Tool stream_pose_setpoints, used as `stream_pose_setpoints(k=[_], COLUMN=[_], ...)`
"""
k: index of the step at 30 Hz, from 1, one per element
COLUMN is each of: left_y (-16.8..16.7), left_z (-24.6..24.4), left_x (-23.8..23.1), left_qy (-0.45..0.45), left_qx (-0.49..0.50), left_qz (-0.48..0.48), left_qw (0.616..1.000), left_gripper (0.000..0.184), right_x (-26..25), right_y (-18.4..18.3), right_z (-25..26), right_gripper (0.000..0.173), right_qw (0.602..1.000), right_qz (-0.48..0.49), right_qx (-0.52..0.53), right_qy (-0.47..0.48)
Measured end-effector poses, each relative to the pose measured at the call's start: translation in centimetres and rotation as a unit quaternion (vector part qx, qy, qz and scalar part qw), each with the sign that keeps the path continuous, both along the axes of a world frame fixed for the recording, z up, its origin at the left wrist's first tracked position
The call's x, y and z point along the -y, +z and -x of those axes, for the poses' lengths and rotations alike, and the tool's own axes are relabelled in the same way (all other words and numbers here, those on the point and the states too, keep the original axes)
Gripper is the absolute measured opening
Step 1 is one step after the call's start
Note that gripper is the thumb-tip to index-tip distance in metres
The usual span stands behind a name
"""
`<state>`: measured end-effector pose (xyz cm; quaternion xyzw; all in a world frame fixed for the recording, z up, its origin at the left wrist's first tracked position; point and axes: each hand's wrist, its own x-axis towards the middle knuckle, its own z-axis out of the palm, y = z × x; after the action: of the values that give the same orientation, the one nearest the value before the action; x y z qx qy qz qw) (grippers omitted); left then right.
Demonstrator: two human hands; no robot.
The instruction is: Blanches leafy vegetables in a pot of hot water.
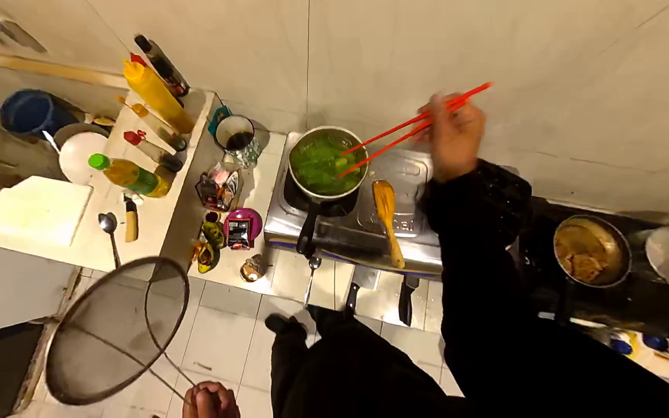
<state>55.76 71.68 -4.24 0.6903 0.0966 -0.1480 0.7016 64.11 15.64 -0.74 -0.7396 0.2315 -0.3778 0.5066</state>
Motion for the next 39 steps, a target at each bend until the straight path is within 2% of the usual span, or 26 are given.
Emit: stream_pose_setpoints(k=[3,6,9,12,15,19,22,25,27,29,31,33,36,39], left_y=[0.2,-0.1,-0.2,0.1,0.8,1.5,0.6,-0.5,-1.0,-1.1,-1.1,-0.9,-0.9,-0.8], left_z=[-2.3,-4.8,-6.9,-9.1,-10.7,-12.9,-14.4,-16.0,-16.8,-17.1,-17.4,-17.4,-17.3,-17.1], left_x=[0.4,0.2,0.0,-0.2,-0.8,-2.9,-5.1,-6.8,-7.2,-7.0,-6.4,-5.3,-3.7,-2.4], left_qy=[-0.013,-0.036,-0.062,-0.097,-0.132,-0.163,-0.184,-0.215,-0.228,-0.234,-0.238,-0.24,-0.236,-0.232], left_qx=[-0.009,0.001,0.003,-0.008,-0.018,-0.03,-0.044,-0.051,-0.053,-0.051,-0.051,-0.047,-0.031,-0.015], left_qz=[-0.005,-0.005,0.001,0.002,0.004,0.011,0.029,0.045,0.054,0.06,0.068,0.08,0.093,0.093], left_qw=[1.0,0.999,0.998,0.995,0.991,0.986,0.982,0.974,0.971,0.969,0.968,0.966,0.967,0.968], left_gripper=[0.033,0.032,0.031,0.032,0.031,0.03,0.032,0.031,0.031,0.03,0.03,0.03,0.03,0.03], right_x=[-1.9,-8.5,-15.6,-21.4,-24.5,-26.8,-27.8,-27.2,-26.0,-24.2,-21.5,-18.6,-14.8,-11.4], right_y=[3.1,3.3,-3.0,-12.0,-17.5,-19.2,-20.2,-17.8,-12.9,-6.9,-1.4,2.3,4.6,3.7], right_z=[5.6,10.4,11.0,7.4,3.9,1.8,2.0,4.8,7.6,10.5,12.3,12.5,9.8,5.7], right_gripper=[0.037,0.036,0.031,0.046,0.059,0.051,0.05,0.048,0.04,0.037,0.037,0.04,0.037,0.03], right_qw=[0.998,0.987,0.931,0.865,0.815,0.807,0.833,0.853,0.879,0.915,0.937,0.961,0.982,0.987], right_qz=[0.051,-0.013,-0.076,-0.074,-0.057,-0.066,-0.138,-0.187,-0.136,-0.042,0.021,0.052,0.035,-0.031], right_qx=[-0.022,-0.158,-0.35,-0.476,-0.555,-0.575,-0.534,-0.486,-0.454,-0.389,-0.315,-0.218,-0.083,-0.046], right_qy=[-0.005,0.012,0.074,0.139,0.155,0.114,0.049,0.003,-0.047,-0.103,-0.146,-0.161,-0.166,-0.152])
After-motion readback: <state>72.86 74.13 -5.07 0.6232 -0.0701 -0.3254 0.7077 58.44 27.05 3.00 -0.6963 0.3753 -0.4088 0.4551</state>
